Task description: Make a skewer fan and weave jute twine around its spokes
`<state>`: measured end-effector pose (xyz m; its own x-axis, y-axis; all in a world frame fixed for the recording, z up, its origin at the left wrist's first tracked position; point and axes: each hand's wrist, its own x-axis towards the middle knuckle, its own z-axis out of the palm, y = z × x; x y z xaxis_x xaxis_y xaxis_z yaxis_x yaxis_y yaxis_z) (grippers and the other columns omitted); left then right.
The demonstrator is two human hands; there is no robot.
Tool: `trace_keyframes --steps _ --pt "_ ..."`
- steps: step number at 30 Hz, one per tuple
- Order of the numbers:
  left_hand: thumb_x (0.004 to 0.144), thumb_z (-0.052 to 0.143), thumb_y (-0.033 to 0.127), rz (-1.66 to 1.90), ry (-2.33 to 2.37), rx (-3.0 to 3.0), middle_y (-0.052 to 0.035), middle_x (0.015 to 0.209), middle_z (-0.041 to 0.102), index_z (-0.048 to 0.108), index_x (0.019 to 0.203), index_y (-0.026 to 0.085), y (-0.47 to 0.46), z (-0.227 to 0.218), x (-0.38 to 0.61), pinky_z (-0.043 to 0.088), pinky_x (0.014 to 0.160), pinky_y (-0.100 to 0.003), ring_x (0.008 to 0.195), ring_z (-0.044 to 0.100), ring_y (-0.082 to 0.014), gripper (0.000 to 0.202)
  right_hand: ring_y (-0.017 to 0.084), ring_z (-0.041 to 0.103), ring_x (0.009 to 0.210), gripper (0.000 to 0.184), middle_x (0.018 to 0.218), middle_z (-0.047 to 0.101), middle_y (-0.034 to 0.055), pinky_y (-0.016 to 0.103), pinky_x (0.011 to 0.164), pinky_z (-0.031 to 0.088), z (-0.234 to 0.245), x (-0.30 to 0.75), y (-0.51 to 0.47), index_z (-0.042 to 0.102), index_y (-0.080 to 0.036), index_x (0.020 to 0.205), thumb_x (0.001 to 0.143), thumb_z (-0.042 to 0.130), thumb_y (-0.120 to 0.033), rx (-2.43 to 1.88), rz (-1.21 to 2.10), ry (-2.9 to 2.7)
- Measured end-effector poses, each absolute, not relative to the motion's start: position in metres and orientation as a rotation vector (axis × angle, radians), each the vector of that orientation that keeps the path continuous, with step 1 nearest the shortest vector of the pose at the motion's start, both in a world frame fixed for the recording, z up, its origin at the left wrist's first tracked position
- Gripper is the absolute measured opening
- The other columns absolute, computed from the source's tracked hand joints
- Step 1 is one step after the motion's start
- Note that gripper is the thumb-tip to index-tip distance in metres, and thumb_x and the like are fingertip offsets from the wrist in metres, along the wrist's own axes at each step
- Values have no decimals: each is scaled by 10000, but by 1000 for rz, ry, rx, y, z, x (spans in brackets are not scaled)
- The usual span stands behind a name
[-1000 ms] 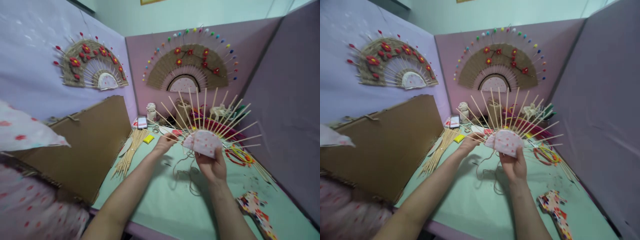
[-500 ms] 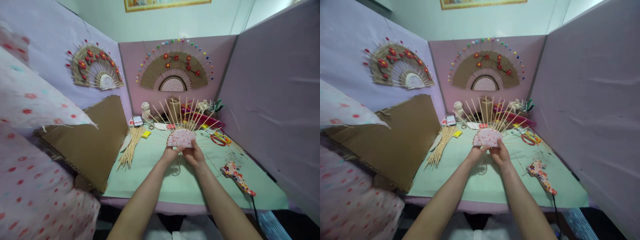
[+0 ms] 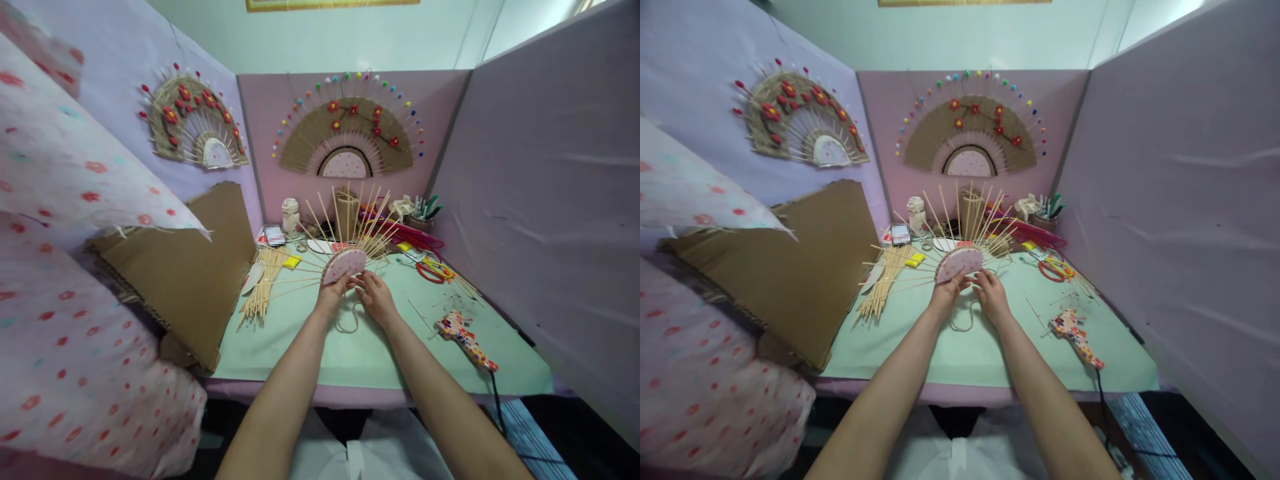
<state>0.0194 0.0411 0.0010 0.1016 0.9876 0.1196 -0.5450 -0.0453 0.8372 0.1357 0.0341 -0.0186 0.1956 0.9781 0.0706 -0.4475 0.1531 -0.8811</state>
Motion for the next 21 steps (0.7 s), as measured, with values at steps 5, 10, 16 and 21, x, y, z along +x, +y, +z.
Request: trace_keyframes --steps 5,10,16,21 --pt "583 809 392 1397 623 905 -58 987 691 495 1257 241 40 1 21 515 737 -303 739 676 -153 759 134 547 802 441 854 579 -12 286 767 442 -22 142 35 583 -183 956 598 771 -359 -979 774 -779" --pt "622 786 404 1355 623 947 -91 984 693 580 1180 197 32 6 24 514 765 -327 834 678 -194 630 133 543 712 337 749 599 -10 305 738 440 -16 146 30 619 -150 850 592 749 -323 -1042 604 -777" --pt "611 789 412 1327 612 943 -95 979 699 661 1043 172 25 16 23 514 766 -328 879 665 -210 510 126 563 707 297 747 636 -8 297 744 440 -11 139 24 670 -155 828 582 765 -293 -1031 654 -803" --pt "616 782 437 1340 618 901 -100 997 697 650 1064 179 26 18 21 517 781 -341 889 668 -219 534 135 574 697 299 757 656 3 305 733 445 -9 139 24 685 -156 835 586 761 -304 -1074 666 -803"
